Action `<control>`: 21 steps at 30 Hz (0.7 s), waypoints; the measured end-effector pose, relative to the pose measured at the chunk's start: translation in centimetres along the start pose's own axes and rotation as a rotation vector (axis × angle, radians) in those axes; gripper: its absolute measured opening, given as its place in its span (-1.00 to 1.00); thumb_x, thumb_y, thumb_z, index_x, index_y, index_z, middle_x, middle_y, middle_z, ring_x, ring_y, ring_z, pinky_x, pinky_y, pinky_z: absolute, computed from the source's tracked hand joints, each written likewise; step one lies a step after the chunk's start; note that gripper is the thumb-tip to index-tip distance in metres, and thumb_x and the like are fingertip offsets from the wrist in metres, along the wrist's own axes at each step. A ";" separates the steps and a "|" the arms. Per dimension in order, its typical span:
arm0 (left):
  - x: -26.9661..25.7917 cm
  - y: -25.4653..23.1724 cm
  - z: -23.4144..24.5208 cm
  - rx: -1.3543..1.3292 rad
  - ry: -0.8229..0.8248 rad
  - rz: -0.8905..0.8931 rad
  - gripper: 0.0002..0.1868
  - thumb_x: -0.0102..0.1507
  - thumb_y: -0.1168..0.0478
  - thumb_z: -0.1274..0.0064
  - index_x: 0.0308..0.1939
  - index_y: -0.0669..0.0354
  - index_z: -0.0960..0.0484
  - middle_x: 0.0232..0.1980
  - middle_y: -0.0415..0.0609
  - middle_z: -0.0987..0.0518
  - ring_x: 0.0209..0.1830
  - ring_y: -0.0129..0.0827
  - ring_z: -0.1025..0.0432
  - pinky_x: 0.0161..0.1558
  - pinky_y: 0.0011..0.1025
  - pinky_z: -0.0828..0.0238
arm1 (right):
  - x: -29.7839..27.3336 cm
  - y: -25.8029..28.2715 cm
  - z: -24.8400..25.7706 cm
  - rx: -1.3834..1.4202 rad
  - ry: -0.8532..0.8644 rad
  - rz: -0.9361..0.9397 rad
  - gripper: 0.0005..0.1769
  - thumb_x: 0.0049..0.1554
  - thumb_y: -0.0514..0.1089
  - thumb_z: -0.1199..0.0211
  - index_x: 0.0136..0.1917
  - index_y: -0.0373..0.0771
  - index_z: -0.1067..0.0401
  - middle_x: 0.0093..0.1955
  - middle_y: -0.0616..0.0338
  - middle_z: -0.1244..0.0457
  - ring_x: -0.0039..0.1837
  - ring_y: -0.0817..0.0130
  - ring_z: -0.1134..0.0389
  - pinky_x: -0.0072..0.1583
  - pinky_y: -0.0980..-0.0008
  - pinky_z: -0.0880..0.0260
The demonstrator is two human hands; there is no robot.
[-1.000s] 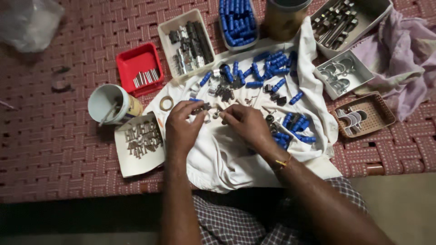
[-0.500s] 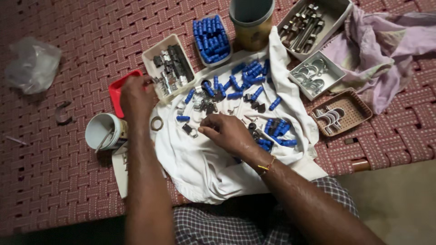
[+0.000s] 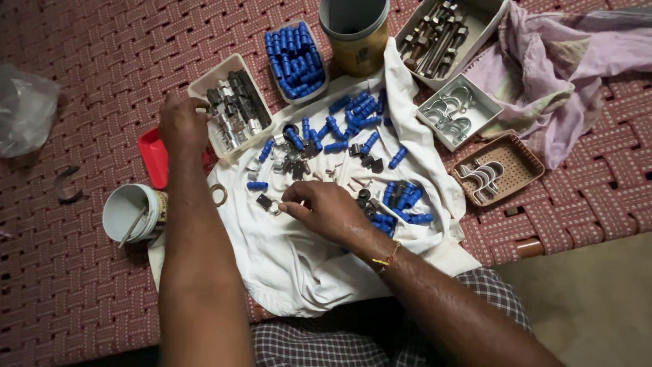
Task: The person assembles small metal components by hand, picking pieces from several containers and joining them together on a white cloth.
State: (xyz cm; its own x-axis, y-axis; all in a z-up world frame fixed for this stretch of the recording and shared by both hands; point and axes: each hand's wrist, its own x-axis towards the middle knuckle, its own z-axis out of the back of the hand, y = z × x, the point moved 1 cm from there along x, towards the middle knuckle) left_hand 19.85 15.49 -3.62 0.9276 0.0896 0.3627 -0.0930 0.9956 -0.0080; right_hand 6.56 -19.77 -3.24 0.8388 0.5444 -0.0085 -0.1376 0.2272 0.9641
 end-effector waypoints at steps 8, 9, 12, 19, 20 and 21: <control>0.0 -0.3 -1.9 -0.009 0.002 -0.001 -0.73 0.12 0.37 -0.25 -0.14 -0.02 -0.81 -0.04 0.16 -0.53 0.00 0.09 -0.46 0.03 -0.06 -0.43 | 0.0 0.0 0.1 -0.008 0.010 -0.016 -0.69 0.14 0.09 -0.28 -0.01 -0.14 -0.60 -0.10 0.08 -0.43 -0.10 0.19 -0.48 -0.03 0.19 -0.46; -0.1 -0.4 -2.0 0.008 -0.007 -0.007 -0.73 0.13 0.37 -0.25 -0.13 -0.01 -0.80 -0.04 0.15 -0.54 0.01 0.10 -0.46 0.02 -0.05 -0.42 | -0.1 0.0 0.2 -0.015 -0.003 0.011 -0.69 0.15 0.09 -0.28 -0.01 -0.15 -0.59 -0.10 0.08 -0.43 -0.09 0.17 -0.48 -0.02 0.19 -0.45; -0.6 -0.6 -2.1 -0.059 -0.061 0.064 -0.73 0.21 0.41 -0.18 -0.06 0.01 -0.76 0.00 0.09 -0.56 0.04 0.05 -0.48 0.03 -0.07 -0.43 | -0.1 0.1 0.4 -0.031 -0.007 0.038 -0.69 0.15 0.09 -0.28 -0.01 -0.16 -0.60 -0.09 0.07 -0.43 -0.08 0.16 -0.47 -0.01 0.19 -0.45; -0.5 -2.2 -0.8 0.017 -0.049 0.083 -0.83 0.14 0.39 -0.26 -0.22 0.06 -0.75 -0.03 0.07 -0.57 -0.01 0.03 -0.49 -0.04 -0.07 -0.43 | -0.1 0.5 0.4 -0.038 0.047 -0.016 -0.68 0.16 0.10 -0.27 -0.01 -0.15 -0.59 -0.10 0.11 -0.43 -0.10 0.23 -0.47 -0.02 0.21 -0.46; -0.5 -2.4 -0.6 0.006 -0.042 0.094 -0.83 0.10 0.37 -0.30 -0.25 0.07 -0.75 -0.05 0.08 -0.56 -0.02 0.03 -0.48 -0.04 -0.06 -0.43 | -0.1 0.5 0.3 -0.038 0.047 -0.016 -0.68 0.16 0.10 -0.27 -0.01 -0.15 -0.59 -0.10 0.11 -0.43 -0.10 0.23 -0.47 -0.02 0.21 -0.46; -0.5 -2.5 -0.5 -0.005 -0.035 0.106 -0.83 0.06 0.35 -0.34 -0.28 0.09 -0.75 -0.06 0.09 -0.56 -0.03 0.04 -0.48 -0.04 -0.06 -0.42 | -0.1 0.4 0.2 -0.034 0.047 -0.022 -0.68 0.15 0.10 -0.27 -0.01 -0.15 -0.59 -0.10 0.11 -0.43 -0.10 0.23 -0.47 -0.02 0.21 -0.46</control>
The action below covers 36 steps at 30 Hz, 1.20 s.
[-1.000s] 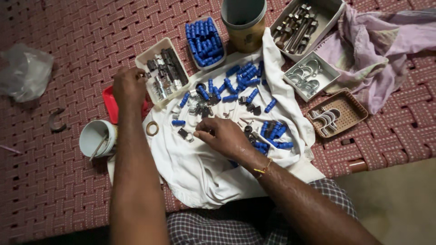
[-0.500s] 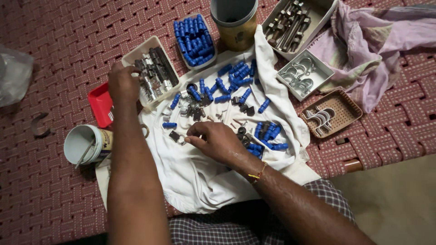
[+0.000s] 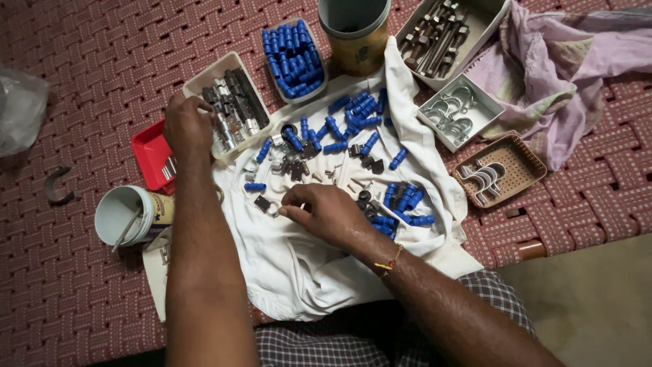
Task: The person assembles small metal components by hand, picking pieces from several containers and joining them together on a white cloth.
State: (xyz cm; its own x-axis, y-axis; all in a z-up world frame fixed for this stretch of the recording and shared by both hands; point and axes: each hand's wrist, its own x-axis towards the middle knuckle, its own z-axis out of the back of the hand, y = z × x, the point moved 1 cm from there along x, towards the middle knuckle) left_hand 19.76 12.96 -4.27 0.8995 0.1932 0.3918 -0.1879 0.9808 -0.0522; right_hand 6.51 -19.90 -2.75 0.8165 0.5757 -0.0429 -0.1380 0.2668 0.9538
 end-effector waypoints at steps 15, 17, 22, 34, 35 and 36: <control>0.0 1.1 -1.1 0.034 -0.019 0.038 -0.91 0.18 0.27 -0.35 -0.24 0.07 -0.81 -0.07 0.08 -0.61 -0.07 -0.01 -0.52 0.00 -0.10 -0.47 | -0.1 0.1 0.2 0.015 0.006 -0.032 -0.70 0.15 0.07 -0.27 0.00 -0.14 -0.59 -0.10 0.11 -0.44 -0.11 0.22 -0.48 -0.03 0.20 -0.47; -0.1 1.3 -1.3 0.044 -0.035 0.018 -0.90 0.15 0.25 -0.37 -0.26 0.09 -0.81 -0.09 0.09 -0.61 -0.09 0.00 -0.52 -0.03 -0.09 -0.47 | -0.1 0.1 0.2 0.005 0.009 -0.040 -0.70 0.15 0.07 -0.27 0.00 -0.14 -0.59 -0.11 0.11 -0.44 -0.12 0.21 -0.48 -0.03 0.20 -0.46; 0.0 1.1 -1.2 0.063 -0.063 -0.026 -0.93 0.15 0.26 -0.38 -0.29 0.08 -0.82 -0.11 0.10 -0.61 -0.11 0.03 -0.52 -0.10 -0.08 -0.47 | 0.0 0.1 0.3 -0.032 -0.002 -0.018 -0.71 0.17 0.06 -0.27 0.00 -0.14 -0.60 -0.09 0.09 -0.44 -0.11 0.20 -0.47 -0.01 0.19 -0.45; -7.8 -6.8 3.9 -0.377 0.047 0.251 -0.81 0.36 0.07 -0.26 -0.23 0.07 -0.71 -0.05 -0.05 -0.56 -0.15 -0.36 -0.47 -0.17 -0.35 -0.46 | 0.2 -0.9 -0.2 -0.019 -0.013 0.048 -0.70 0.16 0.08 -0.27 0.01 -0.15 -0.59 -0.06 0.10 -0.44 -0.02 0.15 -0.48 0.03 0.18 -0.45; -9.1 -8.0 4.5 -0.436 0.078 0.259 -0.82 0.32 0.06 -0.25 -0.22 0.05 -0.70 -0.04 -0.08 -0.55 -0.15 -0.41 -0.48 -0.19 -0.38 -0.49 | 0.1 -1.1 -0.3 -0.018 -0.015 0.048 -0.70 0.16 0.08 -0.27 0.01 -0.15 -0.59 -0.06 0.10 -0.44 -0.02 0.15 -0.48 0.03 0.18 -0.45; -10.0 -9.2 5.1 -0.435 0.078 0.257 -0.82 0.32 0.06 -0.25 -0.22 0.05 -0.70 -0.04 -0.08 -0.55 -0.15 -0.41 -0.48 -0.19 -0.38 -0.49 | 0.1 -1.2 -0.5 -0.030 -0.014 0.077 -0.69 0.15 0.08 -0.29 0.02 -0.16 -0.58 -0.04 0.08 -0.44 -0.01 0.12 -0.47 0.04 0.16 -0.44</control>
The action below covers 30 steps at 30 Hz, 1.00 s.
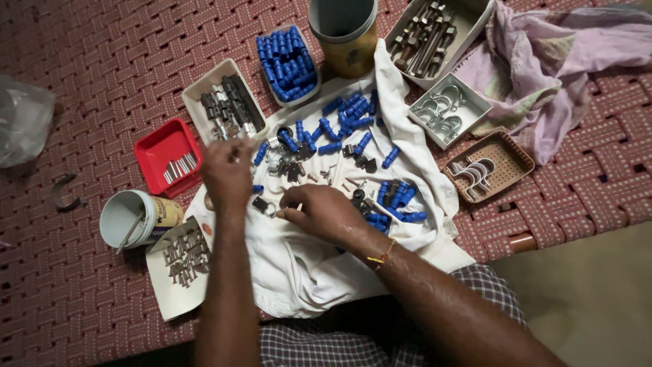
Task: The person assembles small metal components by hand, picking pieces from several containers and joining them together on a white cloth.
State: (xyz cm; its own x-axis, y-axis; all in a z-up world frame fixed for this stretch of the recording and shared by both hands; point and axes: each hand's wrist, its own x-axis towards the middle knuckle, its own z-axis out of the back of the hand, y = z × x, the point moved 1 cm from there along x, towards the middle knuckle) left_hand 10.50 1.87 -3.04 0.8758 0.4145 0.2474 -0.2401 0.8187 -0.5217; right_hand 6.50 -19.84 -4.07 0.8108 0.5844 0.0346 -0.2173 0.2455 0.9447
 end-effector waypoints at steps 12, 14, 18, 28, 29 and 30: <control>-1.1 -6.1 -1.1 0.275 0.155 -0.533 -0.37 0.06 0.15 -0.41 0.18 0.20 -0.60 0.10 0.11 -0.54 0.10 0.00 -0.45 0.12 -0.17 -0.39 | 0.0 -0.4 -0.2 -0.057 0.033 0.005 -0.66 0.10 0.07 -0.34 0.05 -0.15 -0.58 0.02 0.07 -0.44 0.06 0.06 -0.46 0.11 0.10 -0.43; -1.0 -6.2 -1.5 0.273 0.250 -0.487 -0.37 0.06 0.20 -0.40 0.20 0.18 -0.58 0.16 0.06 -0.53 0.15 -0.02 -0.43 0.16 -0.17 -0.38 | -0.1 -0.6 0.0 -0.053 0.064 -0.033 -0.66 0.11 0.07 -0.33 0.07 -0.14 -0.58 0.01 0.09 -0.45 0.06 0.07 -0.47 0.12 0.12 -0.44; -1.1 -6.5 -2.0 0.235 0.294 -0.481 -0.37 0.04 0.24 -0.39 0.20 0.15 -0.58 0.16 0.07 -0.53 0.17 0.01 -0.43 0.17 -0.16 -0.39 | -0.2 -0.8 0.0 -0.044 0.044 -0.013 -0.65 0.10 0.06 -0.35 0.08 -0.15 -0.58 0.04 0.06 -0.44 0.08 0.05 -0.46 0.13 0.10 -0.42; -1.0 -6.7 -2.4 0.239 0.325 -0.352 -0.42 0.13 0.32 -0.32 0.24 0.09 -0.54 0.23 0.04 -0.52 0.27 -0.09 -0.42 0.30 -0.21 -0.34 | -0.2 -1.3 -0.7 -0.061 0.090 -0.091 -0.59 0.06 0.10 -0.38 0.10 -0.15 -0.56 0.05 0.05 -0.43 0.11 0.05 -0.46 0.16 0.09 -0.41; -0.9 -6.5 -2.6 0.214 0.318 -0.257 -0.46 0.16 0.33 -0.30 0.22 0.06 -0.55 0.30 0.00 -0.51 0.32 -0.16 -0.41 0.36 -0.24 -0.30 | -0.2 -1.3 -0.8 -0.062 0.088 -0.094 -0.59 0.06 0.10 -0.38 0.10 -0.15 -0.56 0.05 0.05 -0.43 0.11 0.05 -0.46 0.16 0.09 -0.41; -0.3 -6.4 -2.8 0.212 0.321 -0.258 -0.46 0.16 0.33 -0.30 0.22 0.06 -0.55 0.30 0.00 -0.51 0.32 -0.16 -0.41 0.36 -0.24 -0.30 | -0.2 -1.4 -0.9 -0.094 0.087 -0.064 -0.60 0.08 0.11 -0.37 0.10 -0.14 -0.57 0.05 0.02 -0.42 0.11 0.02 -0.44 0.15 0.07 -0.41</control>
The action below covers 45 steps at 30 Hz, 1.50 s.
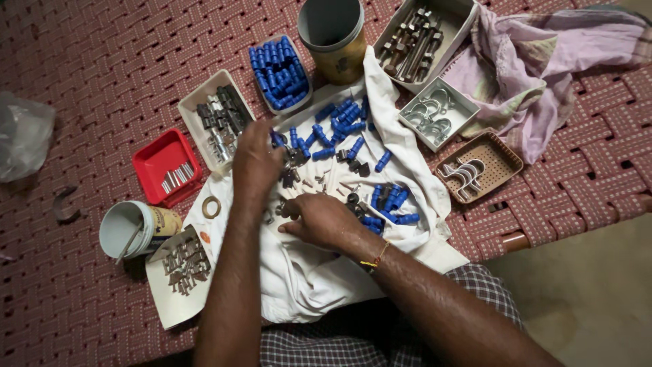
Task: The person assembles small metal components by hand, picking pieces from several containers and joining them together on a white cloth.
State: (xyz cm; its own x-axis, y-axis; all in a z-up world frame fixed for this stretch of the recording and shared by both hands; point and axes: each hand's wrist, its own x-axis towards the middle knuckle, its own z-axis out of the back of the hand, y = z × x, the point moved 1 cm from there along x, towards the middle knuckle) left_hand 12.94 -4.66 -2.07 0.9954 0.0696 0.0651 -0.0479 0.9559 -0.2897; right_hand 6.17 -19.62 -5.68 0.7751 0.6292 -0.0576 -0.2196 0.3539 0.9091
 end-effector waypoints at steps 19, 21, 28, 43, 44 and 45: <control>14.0 2.0 -0.3 0.119 -0.095 -0.129 -0.20 0.13 0.51 -0.19 0.45 0.06 -0.38 0.42 0.07 -0.45 0.43 -0.08 -0.30 0.45 -0.06 -0.15 | -0.3 0.3 0.2 -0.027 -0.019 0.094 -0.58 0.07 0.07 -0.36 0.13 -0.15 -0.55 0.06 -0.02 -0.39 0.14 -0.04 -0.40 0.14 0.02 -0.39; 14.3 2.2 -0.7 0.124 -0.093 -0.121 -0.17 0.09 0.53 -0.20 0.45 0.05 -0.38 0.41 0.09 -0.43 0.41 -0.05 -0.29 0.40 -0.03 -0.13 | -0.4 0.4 0.3 -0.025 -0.025 0.096 -0.59 0.07 0.08 -0.35 0.13 -0.15 -0.55 0.06 -0.01 -0.39 0.14 -0.04 -0.40 0.14 0.01 -0.39; 14.5 2.9 -1.4 0.186 -0.124 -0.168 -0.15 0.07 0.42 -0.31 0.45 0.07 -0.39 0.36 0.09 -0.45 0.38 -0.01 -0.28 0.41 -0.02 -0.10 | -0.4 0.3 0.4 -0.022 -0.042 0.118 -0.59 0.08 0.09 -0.35 0.10 -0.18 -0.55 0.06 0.00 -0.39 0.14 -0.03 -0.40 0.16 0.00 -0.38; 12.5 1.5 -0.5 0.267 -0.201 -0.202 -0.74 0.18 0.24 -0.35 -0.04 0.12 -0.78 0.17 0.08 -0.55 0.25 -0.07 -0.36 0.31 -0.13 -0.27 | -0.4 0.7 0.5 -0.020 0.008 0.058 -0.58 0.08 0.10 -0.33 0.13 -0.16 -0.54 0.08 -0.01 -0.38 0.16 -0.03 -0.39 0.16 0.01 -0.38; 12.5 1.5 -0.5 0.277 -0.210 -0.219 -0.74 0.16 0.25 -0.35 -0.06 0.14 -0.78 0.17 0.12 -0.54 0.24 -0.04 -0.36 0.29 -0.12 -0.26 | -0.5 0.7 0.5 -0.020 0.008 0.058 -0.58 0.08 0.10 -0.33 0.13 -0.16 -0.54 0.08 -0.01 -0.38 0.16 -0.03 -0.39 0.16 0.01 -0.38; 12.3 1.4 -0.5 0.277 -0.210 -0.219 -0.74 0.16 0.25 -0.35 -0.06 0.14 -0.78 0.17 0.12 -0.54 0.24 -0.04 -0.36 0.29 -0.12 -0.26 | -0.5 0.8 0.6 -0.029 0.001 0.069 -0.58 0.09 0.10 -0.33 0.13 -0.16 -0.54 0.08 -0.01 -0.38 0.16 -0.03 -0.39 0.16 0.01 -0.38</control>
State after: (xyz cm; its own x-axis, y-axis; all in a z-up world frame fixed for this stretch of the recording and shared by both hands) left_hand 25.19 -2.59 -2.20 0.9477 -0.1144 0.2981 0.1139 0.9933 0.0192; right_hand 5.97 -20.05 -4.70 0.7568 0.6536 0.0042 -0.2898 0.3298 0.8985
